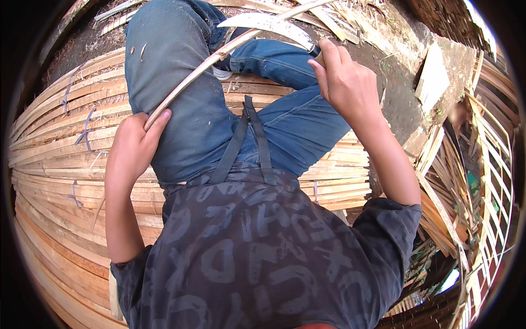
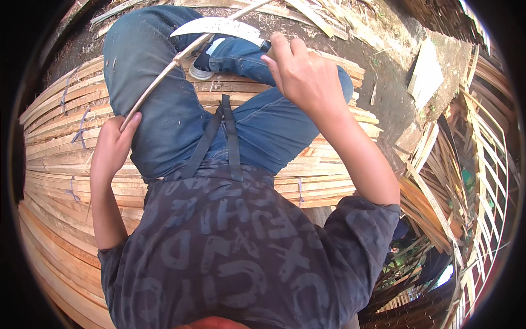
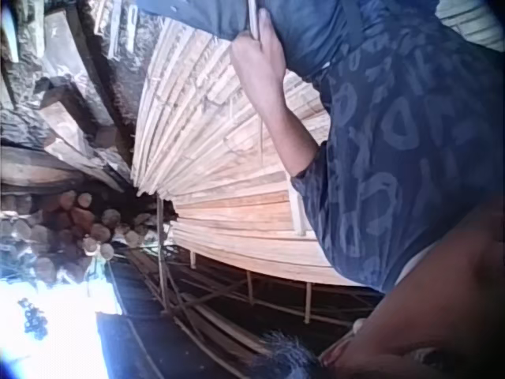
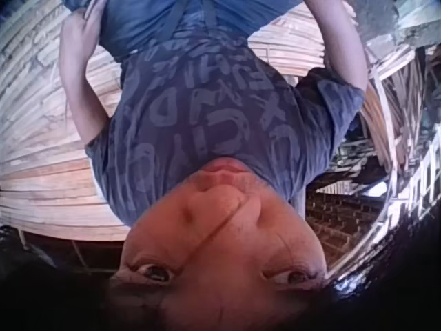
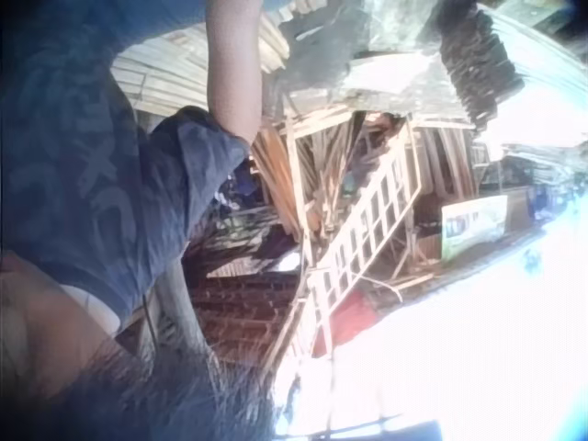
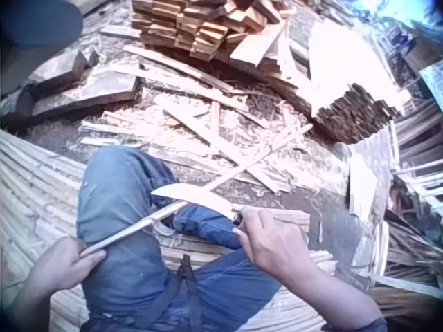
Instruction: The person sits on the ground and uses a curved knife to shave a long bamboo strip held against their leg. They repeatedly scrape the surface of the strip to smooth it and remove the outer layer, working along its length.
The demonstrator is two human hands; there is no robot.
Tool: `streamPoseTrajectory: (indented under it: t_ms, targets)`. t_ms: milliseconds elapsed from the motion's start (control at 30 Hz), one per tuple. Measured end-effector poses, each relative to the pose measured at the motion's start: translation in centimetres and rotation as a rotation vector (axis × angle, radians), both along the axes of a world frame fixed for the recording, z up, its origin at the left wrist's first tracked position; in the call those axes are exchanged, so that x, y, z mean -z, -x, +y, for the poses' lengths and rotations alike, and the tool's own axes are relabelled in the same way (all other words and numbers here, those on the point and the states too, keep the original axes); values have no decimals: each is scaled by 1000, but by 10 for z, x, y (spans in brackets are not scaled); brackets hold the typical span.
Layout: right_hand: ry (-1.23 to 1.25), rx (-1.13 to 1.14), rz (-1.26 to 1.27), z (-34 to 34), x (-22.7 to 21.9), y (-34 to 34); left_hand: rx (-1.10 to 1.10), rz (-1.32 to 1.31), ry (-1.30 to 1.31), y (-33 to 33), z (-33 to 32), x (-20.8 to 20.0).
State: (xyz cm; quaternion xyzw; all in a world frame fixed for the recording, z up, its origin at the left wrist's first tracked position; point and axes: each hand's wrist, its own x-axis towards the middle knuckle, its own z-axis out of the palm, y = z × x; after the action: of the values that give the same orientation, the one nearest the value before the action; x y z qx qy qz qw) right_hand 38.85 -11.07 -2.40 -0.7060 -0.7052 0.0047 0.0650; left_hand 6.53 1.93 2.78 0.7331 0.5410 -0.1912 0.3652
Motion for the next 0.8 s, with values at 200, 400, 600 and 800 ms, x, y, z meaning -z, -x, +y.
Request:
streamPoseTrajectory:
  t_ms: [200,400,600,800]
  targets:
    - [290,649,-236,16,13,-122,-77,41,5,8,-7,0]
    - [174,773,-270,-34,-6,-174,-89,-42,-26,10,-3,10]
    - [-112,700,270,-36,33,-98,-61,-44,15,9,1,3]
    - [-405,843,1037,-51,80,11,-50,45,-180,8,-16,6]
